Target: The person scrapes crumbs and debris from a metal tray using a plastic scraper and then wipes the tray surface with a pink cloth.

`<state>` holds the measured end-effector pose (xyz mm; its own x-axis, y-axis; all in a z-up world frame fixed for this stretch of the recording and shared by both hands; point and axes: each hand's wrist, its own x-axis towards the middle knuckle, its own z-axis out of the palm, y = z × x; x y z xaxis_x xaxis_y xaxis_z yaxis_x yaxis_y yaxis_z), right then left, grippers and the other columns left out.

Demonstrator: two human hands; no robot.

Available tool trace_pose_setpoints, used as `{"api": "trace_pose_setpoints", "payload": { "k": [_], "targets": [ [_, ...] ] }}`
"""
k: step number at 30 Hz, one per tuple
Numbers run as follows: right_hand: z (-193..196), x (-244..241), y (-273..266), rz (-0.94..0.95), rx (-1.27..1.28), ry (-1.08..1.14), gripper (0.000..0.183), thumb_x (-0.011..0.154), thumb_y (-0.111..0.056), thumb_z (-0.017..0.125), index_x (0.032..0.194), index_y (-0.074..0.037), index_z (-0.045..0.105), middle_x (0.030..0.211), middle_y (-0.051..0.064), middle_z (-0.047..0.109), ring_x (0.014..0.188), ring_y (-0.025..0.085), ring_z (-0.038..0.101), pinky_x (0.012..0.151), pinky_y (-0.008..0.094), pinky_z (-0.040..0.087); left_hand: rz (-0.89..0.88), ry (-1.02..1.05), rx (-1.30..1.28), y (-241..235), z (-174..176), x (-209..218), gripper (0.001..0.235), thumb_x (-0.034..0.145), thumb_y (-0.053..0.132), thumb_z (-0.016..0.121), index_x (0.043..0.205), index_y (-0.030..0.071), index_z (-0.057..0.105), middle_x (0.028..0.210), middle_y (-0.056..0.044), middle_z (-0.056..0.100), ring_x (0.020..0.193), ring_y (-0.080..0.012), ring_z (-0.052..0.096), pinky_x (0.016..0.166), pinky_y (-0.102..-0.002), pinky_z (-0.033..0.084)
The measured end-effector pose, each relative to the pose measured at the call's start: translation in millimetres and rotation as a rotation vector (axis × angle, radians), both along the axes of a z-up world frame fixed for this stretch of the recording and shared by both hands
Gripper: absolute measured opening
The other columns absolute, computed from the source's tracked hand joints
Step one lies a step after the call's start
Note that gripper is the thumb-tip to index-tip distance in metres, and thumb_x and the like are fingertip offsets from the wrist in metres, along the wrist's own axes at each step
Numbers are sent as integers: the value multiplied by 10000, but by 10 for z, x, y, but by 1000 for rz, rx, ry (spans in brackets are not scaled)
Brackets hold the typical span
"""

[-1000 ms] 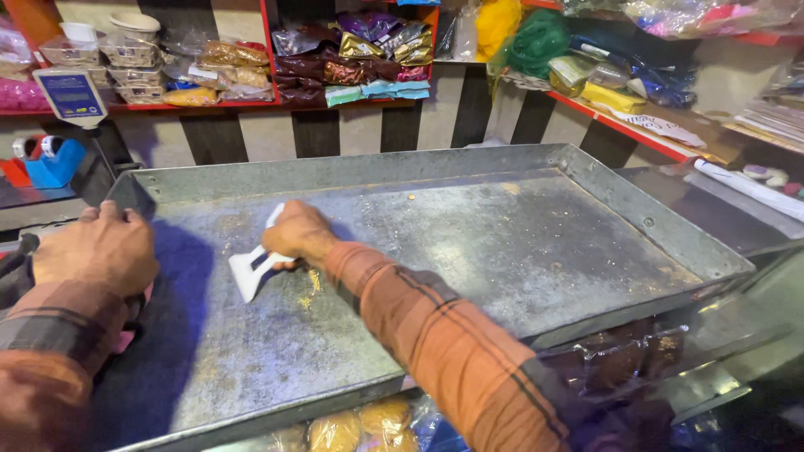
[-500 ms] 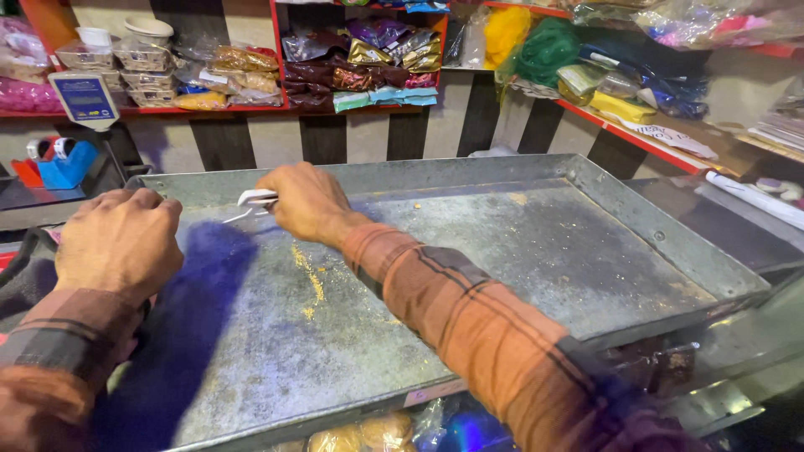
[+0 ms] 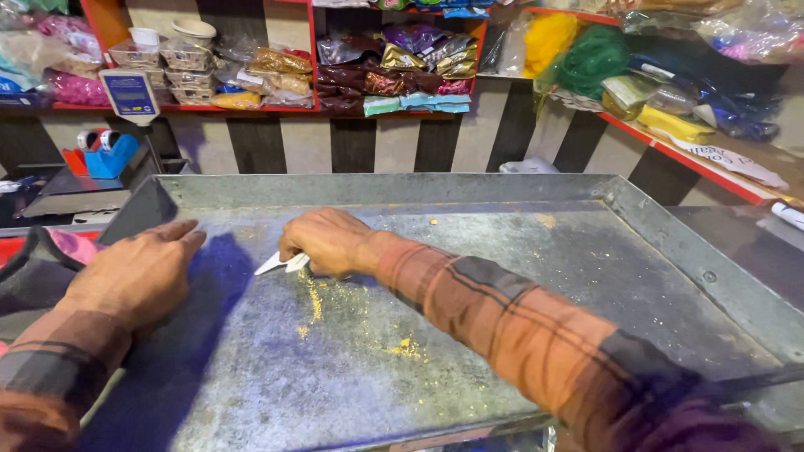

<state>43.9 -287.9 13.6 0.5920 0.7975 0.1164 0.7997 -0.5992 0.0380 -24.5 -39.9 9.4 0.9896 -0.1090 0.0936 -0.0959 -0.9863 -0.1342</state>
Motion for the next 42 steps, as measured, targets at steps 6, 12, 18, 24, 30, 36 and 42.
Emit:
{"api": "trace_pose_setpoints", "payload": {
  "k": [6, 12, 18, 24, 30, 36, 42],
  "targets": [
    [105, 27, -284, 99, -65, -9, 432, 727, 33, 687, 1051, -249, 727, 964, -40, 721, 917, 266, 677, 704, 455, 514, 6, 194, 51, 100, -312, 239, 528, 1002, 294, 356, 1517, 182, 387, 1673, -63, 286, 1409, -333, 544, 1188, -460, 462],
    [181, 190, 49, -47, -40, -75, 269, 838, 68, 576, 956, -150, 682, 979, 87, 632, 983, 340, 630, 711, 556, 557, -40, 330, -137, 149, -727, 473, 1232, 781, 948, 562, 1583, 90, 188, 1699, -167, 111, 1613, -252, 101, 1304, -367, 137],
    [-241, 542, 164, -124, -58, -47, 185, 896, -99, 629, 1047, -160, 716, 1094, 108, 630, 1111, 355, 601, 813, 562, 569, 36, 471, -145, 54, -615, 297, 1405, 735, 947, 714, 1622, 138, -16, 1727, -114, -126, 1624, -214, -82, 1314, -334, 29],
    [-29, 282, -238, -9, -158, 14, 161, 877, -78, 611, 978, -157, 707, 981, 77, 682, 976, 333, 624, 801, 504, 523, 70, 522, -151, 27, -565, 309, 1406, 753, 921, 725, 1623, 149, -64, 1728, -82, -205, 1622, -195, -131, 1316, -331, 6],
    [279, 129, -352, -74, -230, 67, 560, 808, 60, 520, 1285, -179, 690, 1141, 61, 665, 1128, 319, 614, 773, 524, 547, 75, 537, -127, 5, -537, 284, 1407, 763, 945, 686, 1623, 152, -96, 1727, -74, -230, 1620, -193, -138, 1318, -332, -6],
    [24, 617, 138, -191, -86, -98, 369, 843, 105, 466, 1100, -53, 678, 1200, 152, 598, 1126, 417, 608, 791, 621, 571, 72, 504, -143, 37, -608, 292, 1424, 751, 949, 709, 1622, 135, -71, 1731, -74, -197, 1620, -161, -135, 1310, -314, 7],
    [-204, 1005, 379, -262, 25, -94, 195, 806, -118, 624, 932, -105, 771, 969, 130, 745, 1000, 382, 744, 848, 555, 613, 55, 446, -61, -118, -334, 161, 1400, 682, 1019, 651, 1632, 100, 191, 1739, -92, 103, 1597, -272, 171, 1308, -438, 229]
  ]
}}
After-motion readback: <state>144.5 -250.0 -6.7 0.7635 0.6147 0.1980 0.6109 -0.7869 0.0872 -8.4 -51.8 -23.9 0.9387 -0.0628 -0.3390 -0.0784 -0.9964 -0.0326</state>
